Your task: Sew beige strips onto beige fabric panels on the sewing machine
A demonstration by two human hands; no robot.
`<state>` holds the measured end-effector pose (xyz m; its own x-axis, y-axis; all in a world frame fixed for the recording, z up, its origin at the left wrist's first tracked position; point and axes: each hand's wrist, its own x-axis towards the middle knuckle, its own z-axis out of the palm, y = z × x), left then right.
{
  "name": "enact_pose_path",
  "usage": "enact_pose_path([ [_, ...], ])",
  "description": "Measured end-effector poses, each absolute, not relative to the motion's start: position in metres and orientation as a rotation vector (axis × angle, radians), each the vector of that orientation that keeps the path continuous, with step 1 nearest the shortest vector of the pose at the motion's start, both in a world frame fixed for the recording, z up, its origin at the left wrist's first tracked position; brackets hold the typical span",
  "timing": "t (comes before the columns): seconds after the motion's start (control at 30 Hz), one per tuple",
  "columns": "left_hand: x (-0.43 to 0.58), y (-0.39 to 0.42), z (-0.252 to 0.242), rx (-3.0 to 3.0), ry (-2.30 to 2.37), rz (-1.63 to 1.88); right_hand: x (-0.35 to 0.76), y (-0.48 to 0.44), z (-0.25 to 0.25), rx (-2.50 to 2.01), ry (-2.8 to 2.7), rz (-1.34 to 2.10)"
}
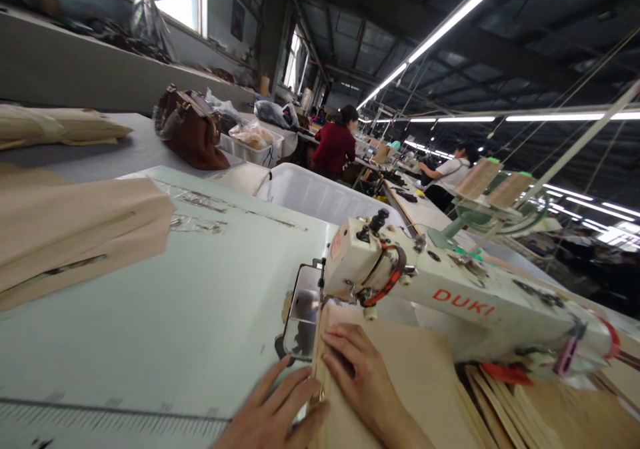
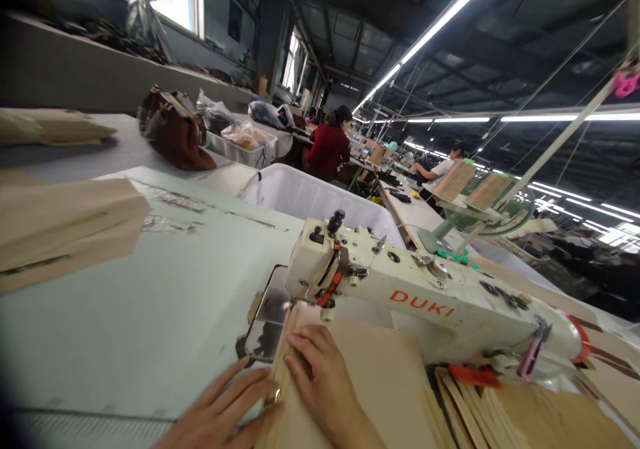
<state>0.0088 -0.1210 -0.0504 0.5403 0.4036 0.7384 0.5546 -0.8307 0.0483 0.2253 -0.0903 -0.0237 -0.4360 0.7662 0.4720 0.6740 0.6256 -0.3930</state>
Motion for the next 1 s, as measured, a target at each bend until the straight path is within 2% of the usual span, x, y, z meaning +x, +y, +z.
enact_pose_path([
  [0.27,-0.003,-0.144,-0.027,-2.778,-0.776,-0.892,0.221,-0.105,-0.018,-1.086,-2.242,0.212],
  [1.0,-0.008,-0.138,-0.033,-2.687,-0.658,-0.897,0.221,-0.107,-0.021,-1.191,-2.379,0.175],
])
